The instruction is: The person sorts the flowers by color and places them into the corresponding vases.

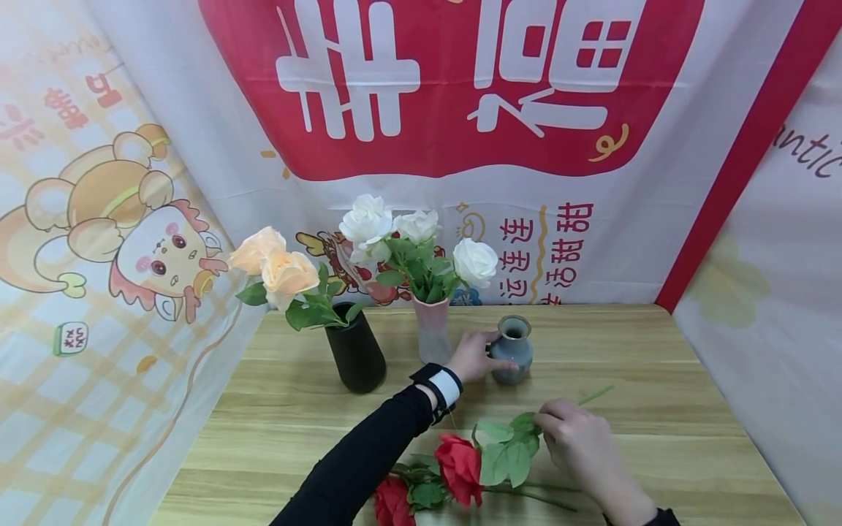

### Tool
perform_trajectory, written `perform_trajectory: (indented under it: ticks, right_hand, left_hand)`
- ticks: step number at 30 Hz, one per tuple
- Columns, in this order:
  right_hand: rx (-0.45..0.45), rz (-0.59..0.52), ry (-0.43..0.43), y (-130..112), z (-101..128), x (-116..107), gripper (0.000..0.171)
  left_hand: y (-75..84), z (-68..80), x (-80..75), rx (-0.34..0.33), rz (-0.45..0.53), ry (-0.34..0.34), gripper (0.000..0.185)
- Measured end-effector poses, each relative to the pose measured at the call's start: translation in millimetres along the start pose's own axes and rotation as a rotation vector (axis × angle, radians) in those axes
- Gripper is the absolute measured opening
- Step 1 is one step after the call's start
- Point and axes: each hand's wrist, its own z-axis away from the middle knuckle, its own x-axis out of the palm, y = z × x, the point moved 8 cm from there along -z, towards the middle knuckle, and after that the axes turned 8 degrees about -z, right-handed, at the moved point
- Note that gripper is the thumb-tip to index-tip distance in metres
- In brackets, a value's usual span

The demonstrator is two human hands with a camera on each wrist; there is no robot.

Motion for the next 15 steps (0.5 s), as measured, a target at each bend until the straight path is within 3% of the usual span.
perform_trajectory:
  ticks: [1,5,8,12,15]
  right_hand:
    - [0.003,0.001,0.013,0.6,-0.8,-2.9,0.042]
    - [0.023,-0.028,0.021,1.9,-4.0,-12.0,0.021]
    - [0.046,-0.031,0.032,2.6,-6.0,-17.6,0.019]
    - [0.086,-0.031,0.091,3.7,-8.3,-26.3,0.049]
    - [0.114,-0.037,0.133,4.5,-10.5,-31.6,0.054]
  left_hand:
    - [0.1,0.5,-0.3,-0.002,-0.001,0.001,0.079]
    - [0.9,1.2,-1.5,-0.005,-0.004,0.002,0.079]
    - [2.0,1.4,-2.6,-0.006,-0.001,0.0,0.078]
    - [3.3,1.1,-3.0,0.003,0.0,-0.001,0.078]
    - [3.3,1.4,-2.8,0.016,-0.009,0.009,0.078]
